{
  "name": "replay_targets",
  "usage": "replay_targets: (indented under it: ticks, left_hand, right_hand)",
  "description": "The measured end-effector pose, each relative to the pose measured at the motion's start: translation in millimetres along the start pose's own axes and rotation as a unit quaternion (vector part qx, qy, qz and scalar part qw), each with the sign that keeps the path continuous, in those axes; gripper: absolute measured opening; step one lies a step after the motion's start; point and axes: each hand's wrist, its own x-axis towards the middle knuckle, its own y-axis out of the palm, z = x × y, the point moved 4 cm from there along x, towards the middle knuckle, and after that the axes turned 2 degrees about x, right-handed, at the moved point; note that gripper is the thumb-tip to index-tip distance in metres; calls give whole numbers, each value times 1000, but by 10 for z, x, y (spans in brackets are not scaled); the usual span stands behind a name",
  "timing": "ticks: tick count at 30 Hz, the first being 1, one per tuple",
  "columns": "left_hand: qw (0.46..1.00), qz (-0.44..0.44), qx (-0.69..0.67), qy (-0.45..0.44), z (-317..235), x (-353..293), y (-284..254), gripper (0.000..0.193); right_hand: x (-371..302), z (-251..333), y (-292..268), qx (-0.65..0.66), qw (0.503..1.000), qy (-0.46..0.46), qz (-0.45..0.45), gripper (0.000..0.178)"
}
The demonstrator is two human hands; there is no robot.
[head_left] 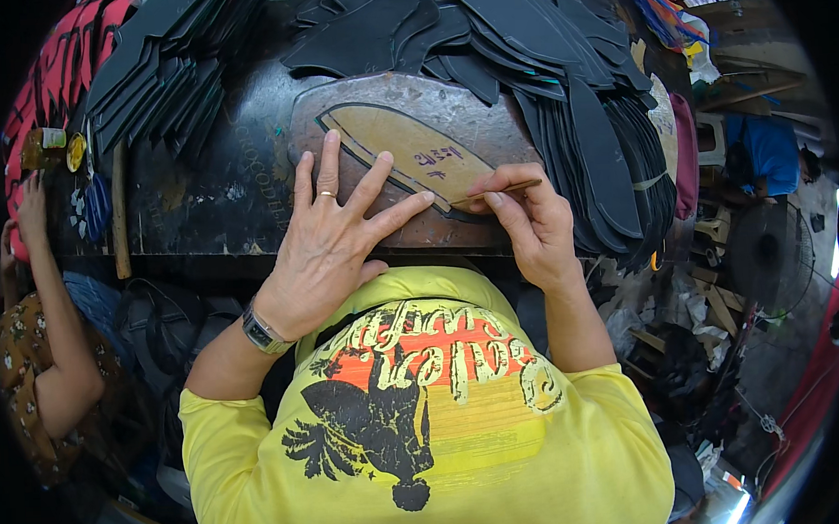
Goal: The person repeatedly places a cardboard template on a black shoe insole, traces its outline, and stacks the insoles. The person then gathers and aligns the stacked insoles into a neat pile.
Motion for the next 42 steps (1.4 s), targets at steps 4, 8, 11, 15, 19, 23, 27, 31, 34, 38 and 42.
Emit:
replay_targets:
  ticks: [4, 8, 11, 15, 19, 23, 27, 31, 34, 38, 42]
  left_hand:
    - [1000, -4, -19, 3, 6, -5, 32, 99]
    - [1000, -1, -9, 12, 13, 5, 34, 99]
    - [1000, -3, -5, 17, 15, 1, 24, 99]
    - [1000, 5, 0, 17, 10, -9, 10, 99]
    - [1000, 5, 3, 21, 14, -3, 4, 99]
    - [1000, -4, -4, 19, 5, -7, 7, 99]
    - [1000, 2, 5, 20, 3, 1, 8, 98]
    - [1000, 1, 0, 21, 8, -6, 9, 97]
    - [1000, 0, 2, 19, 9, 4, 26, 96]
    - [1000, -6, 2, 25, 13, -4, 21, 96]
    - [1000, -18, -3, 24, 17, -17, 34, 95]
  right_hand:
    - [28, 45, 30, -138, 986, -73, 56, 13]
    - [56, -29, 24, -54, 998, 10, 25, 11]
    - [75, -84, 64, 79, 994, 11, -80, 10]
    - [78, 4, 224, -158, 977, -142, -7, 10]
    - [99, -87, 167, 15, 999, -4, -39, 9]
    - [113, 37, 229, -168, 978, -124, 18, 8]
    - [149, -35, 191, -13, 1000, 3, -29, 10]
    - [222, -3, 317, -52, 994, -86, -31, 9]
    - [229, 75, 371, -216, 953, -214, -10, 10]
    - [259, -94, 292, 48, 998, 30, -31, 12]
    - [305, -76, 360, 76, 995, -12, -66, 11]
